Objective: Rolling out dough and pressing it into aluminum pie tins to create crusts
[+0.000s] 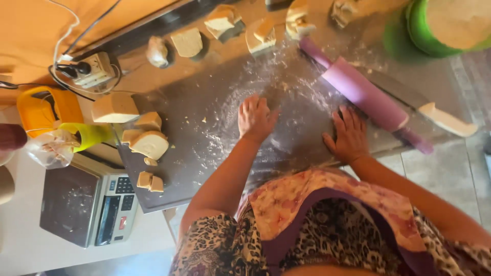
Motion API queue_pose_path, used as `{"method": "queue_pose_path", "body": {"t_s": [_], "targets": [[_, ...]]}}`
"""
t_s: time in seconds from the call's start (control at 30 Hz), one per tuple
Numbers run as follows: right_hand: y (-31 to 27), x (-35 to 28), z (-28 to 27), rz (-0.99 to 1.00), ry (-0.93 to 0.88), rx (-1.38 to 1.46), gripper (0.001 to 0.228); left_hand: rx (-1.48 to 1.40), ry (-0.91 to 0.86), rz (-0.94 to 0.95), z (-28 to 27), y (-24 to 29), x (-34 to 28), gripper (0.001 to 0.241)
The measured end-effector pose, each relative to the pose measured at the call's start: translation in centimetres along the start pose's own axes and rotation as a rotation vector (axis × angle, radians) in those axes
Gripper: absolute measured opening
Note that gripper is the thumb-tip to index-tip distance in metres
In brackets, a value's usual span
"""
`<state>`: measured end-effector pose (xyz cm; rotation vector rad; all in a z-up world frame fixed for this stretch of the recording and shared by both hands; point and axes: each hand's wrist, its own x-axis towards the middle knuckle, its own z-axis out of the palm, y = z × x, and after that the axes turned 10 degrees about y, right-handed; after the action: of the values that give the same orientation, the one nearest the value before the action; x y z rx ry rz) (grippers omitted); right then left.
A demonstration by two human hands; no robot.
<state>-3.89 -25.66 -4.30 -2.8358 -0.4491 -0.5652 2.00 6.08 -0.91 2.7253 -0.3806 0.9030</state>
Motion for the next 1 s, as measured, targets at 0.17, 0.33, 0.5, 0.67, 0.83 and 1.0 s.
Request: {"method": "queue_pose_path", "body": {"t_s": [0.17,0.33,0.5,0.67,0.83,1.0], "targets": [[-0.6,-0.8,-0.7,0.026,-0.031,0.031,0.078,0.015,-0.169,-0.009,-5.8,5.4,-5.3,0.098],[-0.9,-0.7,-1.0,0.027,-0.012,0.037,0.076,0.143,-0.144,0.053,-3.2,3.5,-1.6,0.102],[-1.1,-0.1,-1.8,0.084,-0.133,0.073,0.077,0.420,-0.423,-0.370,-3.0,-0.4,14.5,0.092],[-1.0,0.2,-2.5,0.096,-0.225,0.114,0.077,0.285,-0.753,-0.508,-0.3,-4.1,10.9,0.098],[2.0,1.0,-3.0,0.164,-0.262,0.681,0.044,0.088,-0.544,-0.342,-3.5,4.4,3.1,0.087],[16.8,10.9,-5.4,0.007,0.215,0.552,0.012,0.069,-0.480,-0.266,-7.6,13.3,-5.6,0.103]]}}
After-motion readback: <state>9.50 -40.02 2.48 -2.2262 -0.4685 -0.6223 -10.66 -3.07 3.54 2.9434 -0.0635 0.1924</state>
